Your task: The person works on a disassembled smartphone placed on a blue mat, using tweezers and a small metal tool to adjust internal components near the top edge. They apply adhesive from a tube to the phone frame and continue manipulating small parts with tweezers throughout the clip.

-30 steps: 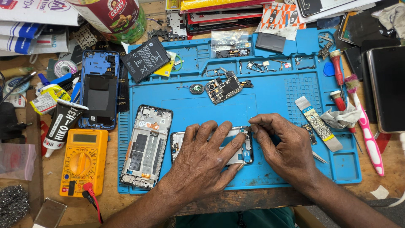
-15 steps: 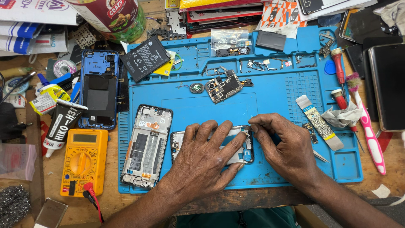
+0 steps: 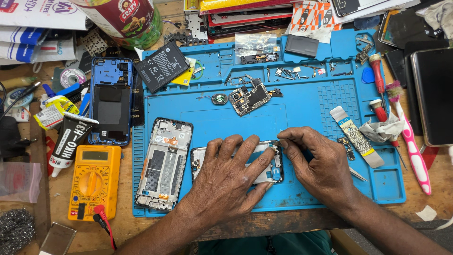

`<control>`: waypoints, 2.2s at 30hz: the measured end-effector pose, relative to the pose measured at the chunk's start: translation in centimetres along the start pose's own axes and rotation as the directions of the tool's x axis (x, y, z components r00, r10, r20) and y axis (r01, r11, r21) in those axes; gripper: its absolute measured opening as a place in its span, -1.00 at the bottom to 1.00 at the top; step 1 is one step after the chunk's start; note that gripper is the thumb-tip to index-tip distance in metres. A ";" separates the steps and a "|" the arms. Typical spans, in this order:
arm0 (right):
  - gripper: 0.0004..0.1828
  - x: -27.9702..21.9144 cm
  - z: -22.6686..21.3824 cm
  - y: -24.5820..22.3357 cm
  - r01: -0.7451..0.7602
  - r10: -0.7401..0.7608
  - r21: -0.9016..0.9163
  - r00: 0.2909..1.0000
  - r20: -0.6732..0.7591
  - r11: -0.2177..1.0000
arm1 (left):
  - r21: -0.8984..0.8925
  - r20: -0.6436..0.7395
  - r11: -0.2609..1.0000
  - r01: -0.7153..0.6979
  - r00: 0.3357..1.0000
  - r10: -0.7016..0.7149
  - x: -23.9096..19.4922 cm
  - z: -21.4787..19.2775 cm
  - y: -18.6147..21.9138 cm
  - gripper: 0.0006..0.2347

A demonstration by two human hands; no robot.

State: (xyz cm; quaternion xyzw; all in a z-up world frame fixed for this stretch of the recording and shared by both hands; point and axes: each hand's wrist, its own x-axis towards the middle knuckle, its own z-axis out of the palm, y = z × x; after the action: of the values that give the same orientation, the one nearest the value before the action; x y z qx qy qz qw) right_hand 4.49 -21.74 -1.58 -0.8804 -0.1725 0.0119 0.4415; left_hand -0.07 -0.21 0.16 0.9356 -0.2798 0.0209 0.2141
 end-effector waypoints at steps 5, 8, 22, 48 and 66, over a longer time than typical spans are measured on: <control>-0.84 0.0 -0.1 0.0 0.001 -0.001 0.001 1.000 0.000 1.000 | 0.001 0.008 1.000 0.001 1.000 -0.001 -0.1 0.2 0.0 -0.52; -0.84 0.1 -0.1 -0.2 0.000 0.000 0.008 1.000 -0.005 1.000 | -0.004 -0.003 1.000 -0.011 1.000 0.011 -0.2 0.3 -0.2 -0.50; -0.79 -1.5 -2.3 0.0 0.104 -0.101 -0.093 0.994 0.042 0.990 | -0.154 0.016 0.987 0.050 0.999 -0.048 -0.7 -0.1 -1.6 -0.37; -0.68 1.2 -4.0 0.7 0.384 -0.294 -0.231 0.892 0.344 0.894 | -0.141 -0.004 0.990 0.005 1.000 -0.006 -0.9 0.3 -2.2 -0.43; -0.58 2.9 -4.2 -2.6 0.354 -0.146 -0.337 0.846 0.512 0.872 | -0.133 -0.014 0.991 -0.013 1.000 0.011 -1.1 0.4 -2.4 -0.46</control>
State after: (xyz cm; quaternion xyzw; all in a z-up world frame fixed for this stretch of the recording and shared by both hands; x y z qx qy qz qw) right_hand 7.14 -22.65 3.35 -0.8934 -0.3889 0.1289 0.1845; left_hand 0.22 2.00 -1.28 0.9174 -0.2849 0.0096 0.2775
